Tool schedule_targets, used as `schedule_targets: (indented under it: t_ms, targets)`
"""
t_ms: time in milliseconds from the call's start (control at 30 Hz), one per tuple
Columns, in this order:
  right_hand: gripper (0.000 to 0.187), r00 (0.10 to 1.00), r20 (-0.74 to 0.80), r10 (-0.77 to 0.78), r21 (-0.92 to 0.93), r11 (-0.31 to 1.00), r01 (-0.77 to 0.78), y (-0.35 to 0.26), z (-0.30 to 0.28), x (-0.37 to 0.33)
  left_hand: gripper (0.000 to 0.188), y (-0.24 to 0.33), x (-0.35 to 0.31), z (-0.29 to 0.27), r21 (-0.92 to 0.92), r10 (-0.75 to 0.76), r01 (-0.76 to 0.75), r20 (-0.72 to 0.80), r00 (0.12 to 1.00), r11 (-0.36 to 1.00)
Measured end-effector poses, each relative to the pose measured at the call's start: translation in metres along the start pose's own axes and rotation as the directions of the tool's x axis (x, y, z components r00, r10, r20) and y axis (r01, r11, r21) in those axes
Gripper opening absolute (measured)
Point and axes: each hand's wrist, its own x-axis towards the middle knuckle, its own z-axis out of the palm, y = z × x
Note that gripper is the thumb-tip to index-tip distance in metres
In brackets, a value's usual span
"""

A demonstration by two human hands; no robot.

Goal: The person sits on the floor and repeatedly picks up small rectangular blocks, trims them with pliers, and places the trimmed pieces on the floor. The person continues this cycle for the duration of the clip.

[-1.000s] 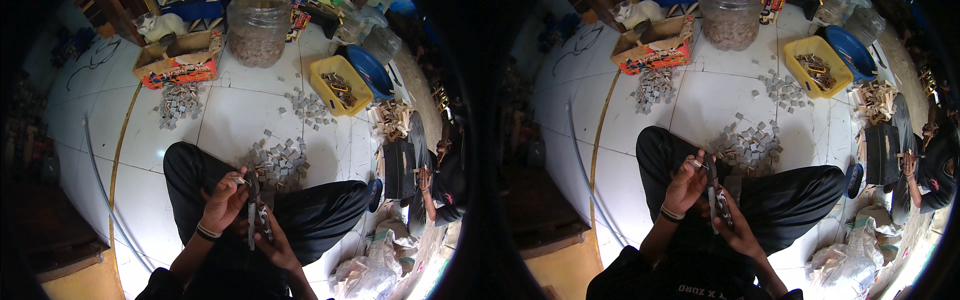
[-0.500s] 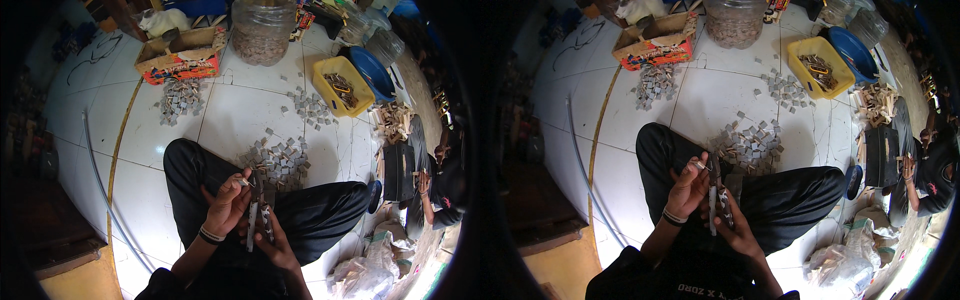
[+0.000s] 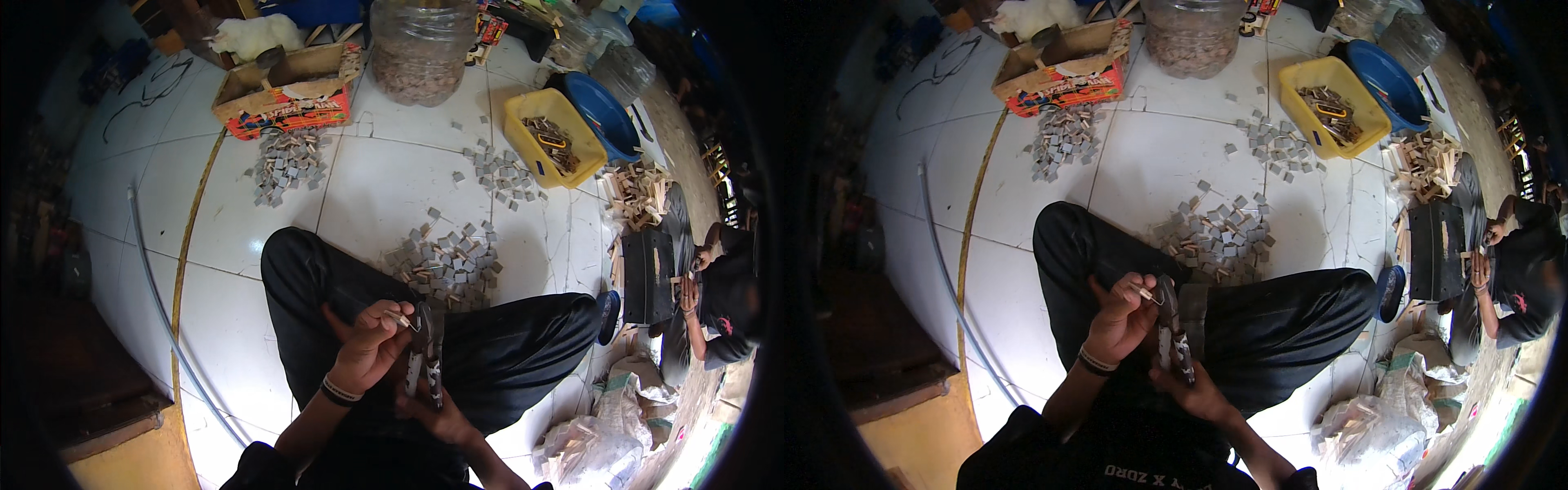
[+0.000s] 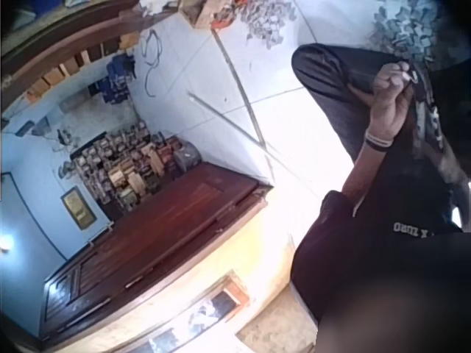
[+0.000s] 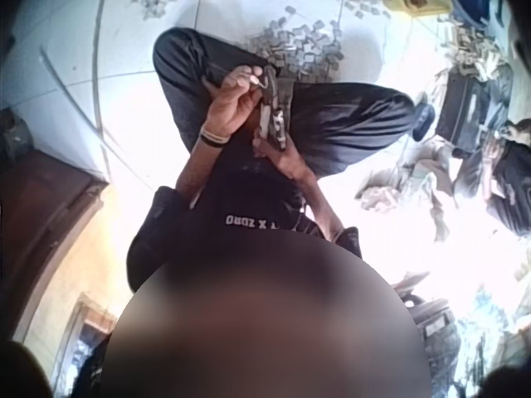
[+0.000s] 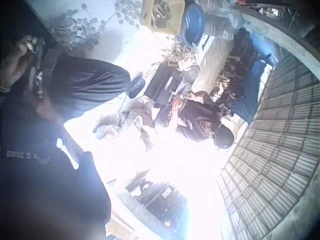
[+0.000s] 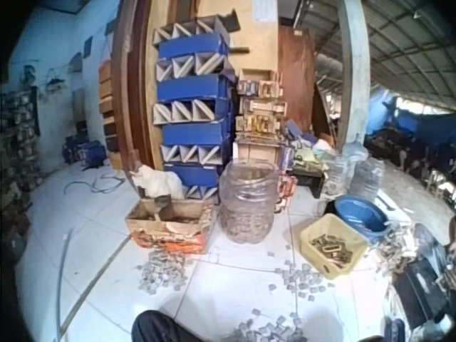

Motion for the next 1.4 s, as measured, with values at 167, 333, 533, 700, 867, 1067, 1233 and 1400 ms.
schedule_targets:
  t_ms: [167,333,533,700,867,1067,1233,1400]
  targets:
    - [0.021,0.957,-0.281,0.067,-0.229,0.964,-0.135,-0.010,-0.007,-0.014,0.019,-0.007,0.017,-0.004,0.056,-0.009,0.012,-0.066,0.998,0.998]
    - [0.028,0.793,-0.541,-0.281,-0.693,0.684,-0.230,-0.025,-0.026,-0.030,0.020,-0.011,0.041,-0.013,0.347,0.069,-0.042,-0.064,0.996,0.937]
    - [0.046,0.790,-0.597,-0.142,-0.073,0.990,0.123,-0.018,-0.040,-0.048,0.033,-0.023,0.119,-0.038,0.789,0.124,0.068,-0.181,0.976,0.611]
    - [0.061,0.772,-0.632,-0.066,0.121,0.976,0.182,-0.022,-0.037,-0.055,0.030,-0.052,0.211,-0.050,0.761,0.234,-0.123,-0.039,0.971,0.637]
    - [0.061,0.790,-0.610,-0.065,0.127,0.976,0.179,-0.026,-0.038,-0.058,0.029,-0.036,0.213,-0.090,0.819,0.529,0.066,0.303,0.793,-0.569]
    - [0.053,0.812,-0.578,-0.085,0.127,0.973,0.192,-0.018,-0.044,-0.054,0.018,0.013,0.186,-0.098,0.972,0.502,-0.113,0.205,0.840,-0.208]
    - [0.046,0.831,-0.527,-0.181,-0.032,0.981,0.193,-0.013,-0.041,-0.044,0.017,0.033,0.140,-0.034,0.966,0.406,-0.246,0.192,0.894,0.085]
    - [0.047,0.854,-0.470,-0.225,-0.308,0.948,0.080,-0.020,-0.029,-0.028,0.018,0.008,0.089,0.020,0.917,0.314,-0.231,0.125,0.941,0.326]
